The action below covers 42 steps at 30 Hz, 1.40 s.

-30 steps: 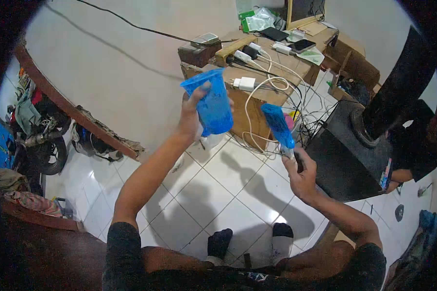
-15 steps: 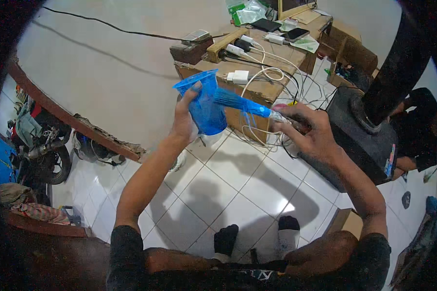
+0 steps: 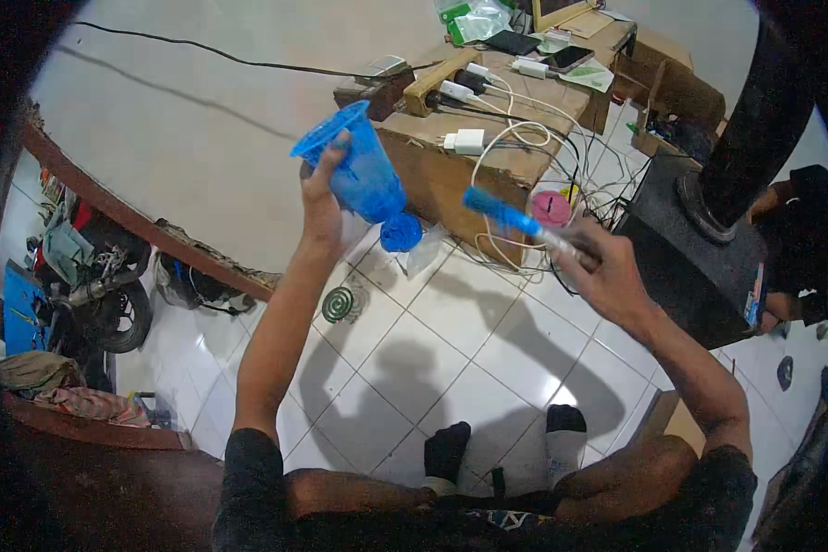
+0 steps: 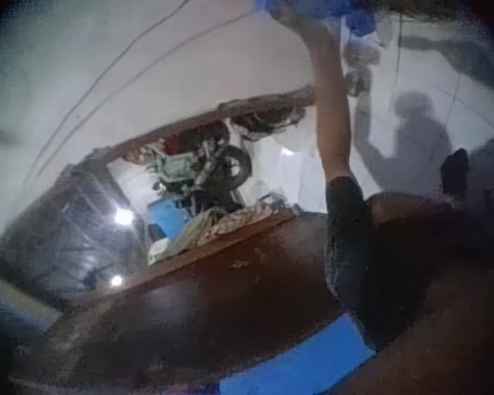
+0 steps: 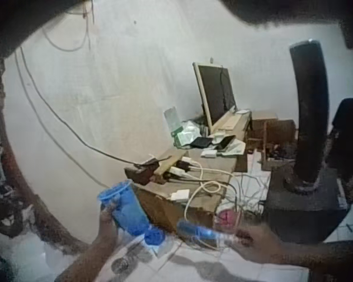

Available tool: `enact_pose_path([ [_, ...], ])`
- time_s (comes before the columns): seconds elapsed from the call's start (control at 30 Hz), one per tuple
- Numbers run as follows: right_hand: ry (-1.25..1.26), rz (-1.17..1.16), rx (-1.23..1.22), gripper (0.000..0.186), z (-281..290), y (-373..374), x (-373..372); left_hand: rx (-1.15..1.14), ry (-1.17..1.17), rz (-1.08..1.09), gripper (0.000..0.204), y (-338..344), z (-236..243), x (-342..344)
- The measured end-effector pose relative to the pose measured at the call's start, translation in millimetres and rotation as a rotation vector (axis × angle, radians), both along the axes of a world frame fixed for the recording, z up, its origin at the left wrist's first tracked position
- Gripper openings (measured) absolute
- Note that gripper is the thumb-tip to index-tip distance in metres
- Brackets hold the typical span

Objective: The person pours powder from a plastic bag into a plastic cup, stirs it with a paintbrush, and takes the cup to a kitchen sink to fill it with water from a faucet.

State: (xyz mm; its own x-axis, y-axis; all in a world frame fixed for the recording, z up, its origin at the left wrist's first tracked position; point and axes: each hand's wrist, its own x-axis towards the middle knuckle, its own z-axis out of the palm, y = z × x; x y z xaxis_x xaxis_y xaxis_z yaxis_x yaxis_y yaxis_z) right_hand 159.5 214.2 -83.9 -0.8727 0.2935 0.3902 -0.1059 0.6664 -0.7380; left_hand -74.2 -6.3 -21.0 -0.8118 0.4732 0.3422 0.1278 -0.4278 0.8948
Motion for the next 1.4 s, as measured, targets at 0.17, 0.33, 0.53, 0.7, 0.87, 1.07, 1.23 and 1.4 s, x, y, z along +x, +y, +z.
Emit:
enact_pose_path([
  [0.17, -0.245, 0.138, 0.114, 0.022, -13, -13, 12, 0.04, -0.006, 0.161, 0.041, -5, -2, -9],
  [0.33, -0.2, 0.337, 0.351, 0.034, -18, -24, 9, -0.042, 0.033, 0.122, 0.04, -6, -3, 6],
  [0.53, -0.149, 0.377, 0.579, 0.078, 9, -41, -4, -0.104, 0.05, 0.025, 0.041, 9, 0, 28],
  [0.7, -0.213, 0.315, 0.607, 0.085, 30, -49, -7, -0.087, 0.004, -0.001, 0.041, 20, -5, 44],
  [0.87, -0.175, 0.254, 0.642, 0.087, 25, -48, -15, -0.095, -0.026, -0.014, 0.041, 20, -8, 49],
  [1.07, -0.173, 0.258, 0.637, 0.087, 25, -47, -15, -0.098, 0.015, -0.02, 0.041, 21, -8, 53],
  [1.23, -0.185, 0.248, 0.647, 0.089, 21, -48, -18, -0.09, 0.0, -0.007, 0.042, 21, -7, 53],
  [1.4, -0.186, 0.25, 0.639, 0.09, 20, -47, -16, -0.091, -0.01, -0.01, 0.042, 20, -9, 53],
])
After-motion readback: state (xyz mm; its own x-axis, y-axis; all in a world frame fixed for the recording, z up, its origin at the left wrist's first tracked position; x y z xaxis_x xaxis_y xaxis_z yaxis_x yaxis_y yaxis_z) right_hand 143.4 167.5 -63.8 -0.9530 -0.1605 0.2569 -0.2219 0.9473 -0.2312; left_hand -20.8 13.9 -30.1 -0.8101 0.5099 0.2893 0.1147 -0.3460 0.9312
